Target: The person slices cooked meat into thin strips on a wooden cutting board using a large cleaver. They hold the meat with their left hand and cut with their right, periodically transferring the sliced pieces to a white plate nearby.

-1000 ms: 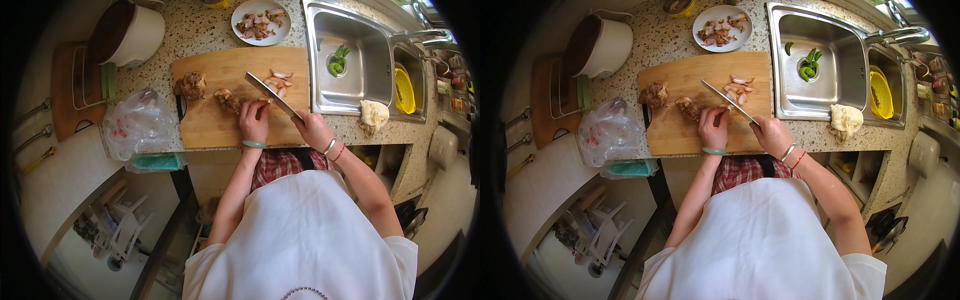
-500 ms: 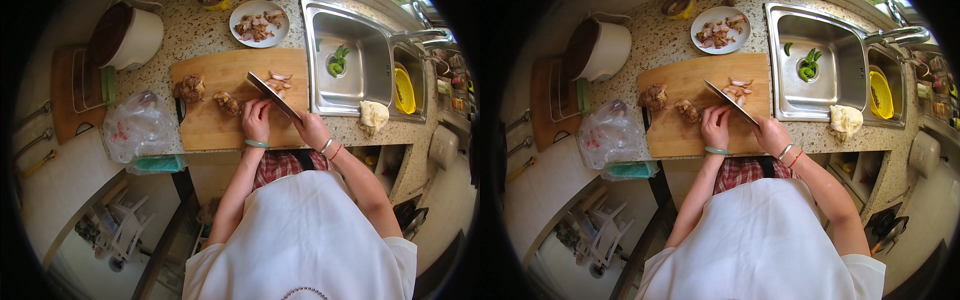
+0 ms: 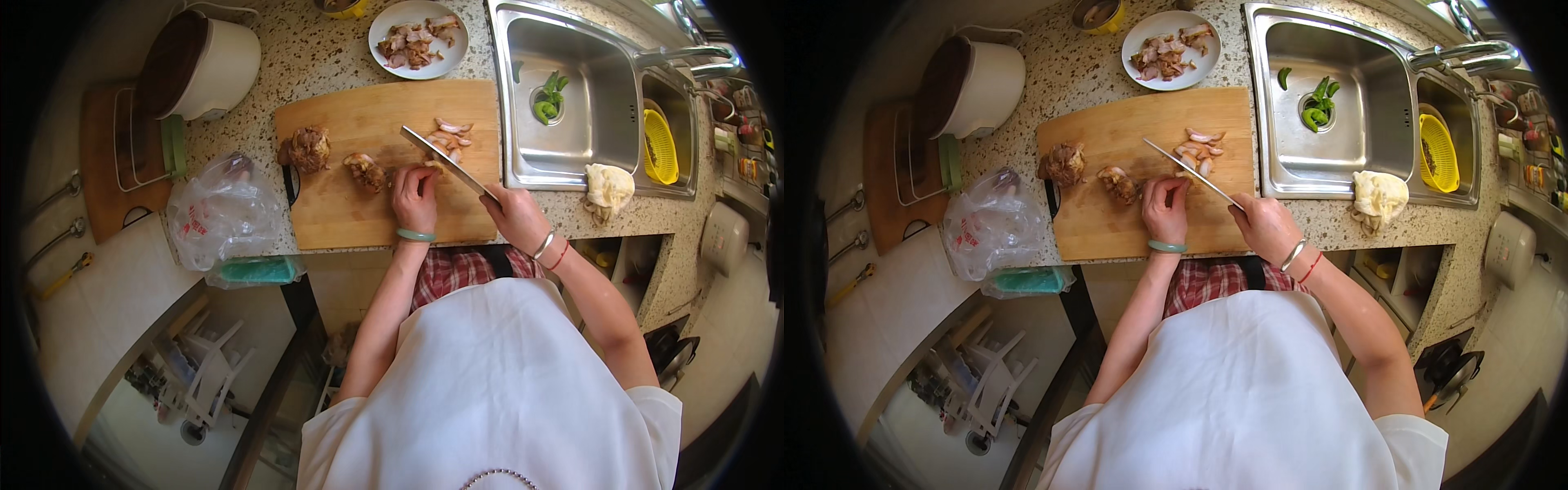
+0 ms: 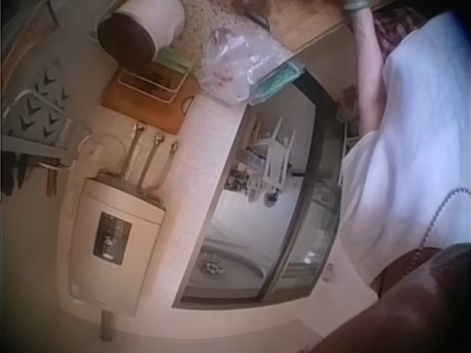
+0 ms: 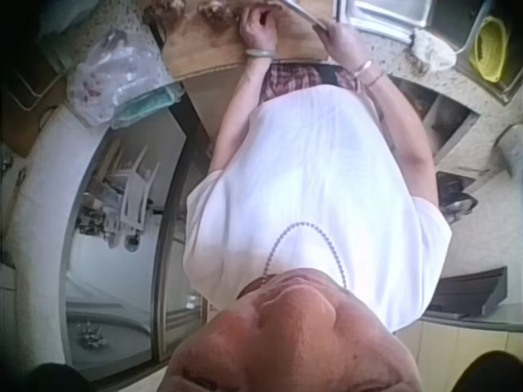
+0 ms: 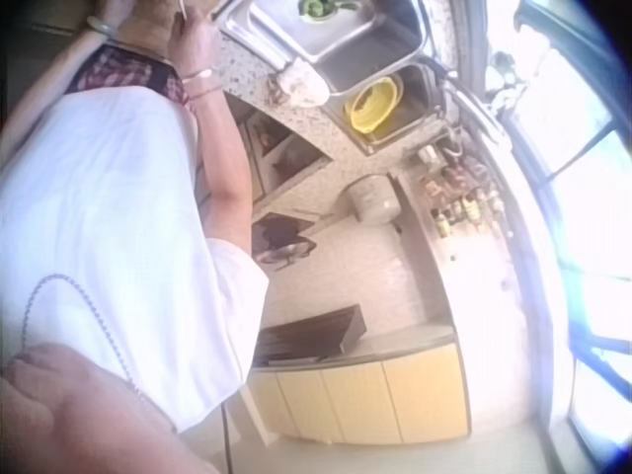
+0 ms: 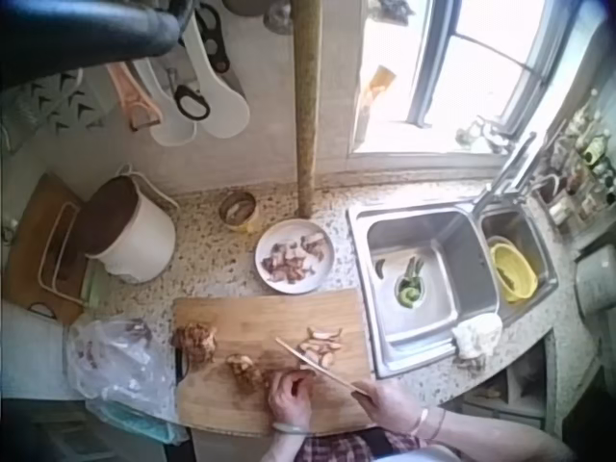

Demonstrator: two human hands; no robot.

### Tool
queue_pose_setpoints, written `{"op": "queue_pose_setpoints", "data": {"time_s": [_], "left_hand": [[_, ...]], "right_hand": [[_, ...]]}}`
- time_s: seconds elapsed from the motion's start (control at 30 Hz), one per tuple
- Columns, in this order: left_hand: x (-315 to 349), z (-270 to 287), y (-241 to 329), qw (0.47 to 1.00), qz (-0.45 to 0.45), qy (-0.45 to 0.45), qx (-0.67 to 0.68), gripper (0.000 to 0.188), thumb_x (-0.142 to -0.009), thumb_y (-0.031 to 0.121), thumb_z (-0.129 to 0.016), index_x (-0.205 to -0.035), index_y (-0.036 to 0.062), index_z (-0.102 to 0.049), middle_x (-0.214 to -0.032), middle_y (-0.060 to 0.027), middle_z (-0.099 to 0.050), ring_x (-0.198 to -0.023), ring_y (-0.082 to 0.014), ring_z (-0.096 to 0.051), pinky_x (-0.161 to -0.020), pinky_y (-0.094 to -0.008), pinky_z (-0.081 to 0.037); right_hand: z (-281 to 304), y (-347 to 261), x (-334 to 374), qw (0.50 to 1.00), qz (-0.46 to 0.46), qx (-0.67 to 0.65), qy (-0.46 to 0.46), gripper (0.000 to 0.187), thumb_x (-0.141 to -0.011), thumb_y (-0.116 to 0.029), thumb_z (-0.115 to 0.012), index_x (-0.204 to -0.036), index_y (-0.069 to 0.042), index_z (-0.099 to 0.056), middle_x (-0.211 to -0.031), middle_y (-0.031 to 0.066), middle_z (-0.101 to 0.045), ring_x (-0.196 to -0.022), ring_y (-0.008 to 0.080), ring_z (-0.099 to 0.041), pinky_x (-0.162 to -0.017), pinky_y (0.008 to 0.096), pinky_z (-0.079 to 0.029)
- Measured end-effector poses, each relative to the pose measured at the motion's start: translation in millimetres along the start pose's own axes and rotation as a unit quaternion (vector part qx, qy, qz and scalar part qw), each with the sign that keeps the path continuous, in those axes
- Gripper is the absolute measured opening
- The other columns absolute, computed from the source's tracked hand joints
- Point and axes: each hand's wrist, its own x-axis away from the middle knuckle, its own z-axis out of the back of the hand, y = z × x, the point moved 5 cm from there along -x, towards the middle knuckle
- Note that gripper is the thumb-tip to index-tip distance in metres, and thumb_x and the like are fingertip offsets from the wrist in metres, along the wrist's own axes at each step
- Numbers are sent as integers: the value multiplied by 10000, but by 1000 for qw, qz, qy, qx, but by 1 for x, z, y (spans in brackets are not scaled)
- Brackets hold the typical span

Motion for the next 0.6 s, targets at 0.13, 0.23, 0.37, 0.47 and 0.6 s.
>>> {"op": "queue_pose_setpoints", "data": {"time_s": [0.13, 0.23, 0.37, 0.47, 0.6], "left_hand": [[0, -1, -1, 999, 22, 15, 32, 150, -763, -4, -750, -844, 38, -631, -890, -112, -621, -837, -295, -606, -728, -374, -501], [-1, 0, 3, 1000, 13, 14, 24, 151, -765, -7, -749, -845, 33, -628, -889, -111, -614, -829, -294, -603, -723, -371, -500], [-3, 1, 4, 1000, 0, 13, 11, 152, -767, -2, -750, -836, 30, -618, -890, -108, -609, -829, -296, -601, -721, -375, -499], [-3, 2, 2, 1000, -3, 10, 5, 151, -769, 3, -749, -829, 28, -613, -895, -109, -610, -832, -297, -599, -723, -379, -498], [-1, 1, -1, 1000, -5, 4, -3, 148, -770, 12, -748, -824, 30, -611, -905, -110, -612, -838, -302, -595, -728, -389, -496]], "right_hand": [[5, -3, 3, 1000, 6, 16, -5, 174, -943, -183, -579, -972, -21, -635, -723, 241, -633, -705, 426, -626, -634, 503, -501], [5, 0, 5, 1000, 6, 25, -9, 182, -944, -192, -579, -936, -16, -626, -718, 242, -628, -703, 429, -623, -635, 508, -499], [4, 3, 4, 1000, -3, 15, -23, 210, -943, -201, -582, -878, -4, -619, -710, 247, -619, -698, 442, -611, -631, 512, -491], [4, 1, 0, 999, -13, 12, -36, 221, -941, -199, -585, -857, 2, -621, -707, 253, -615, -698, 450, -603, -630, 514, -484], [-3, -6, -9, 999, -33, 11, -42, 228, -937, -189, -584, -847, 18, -616, -717, 266, -615, -706, 458, -600, -638, 522, -479]]}}
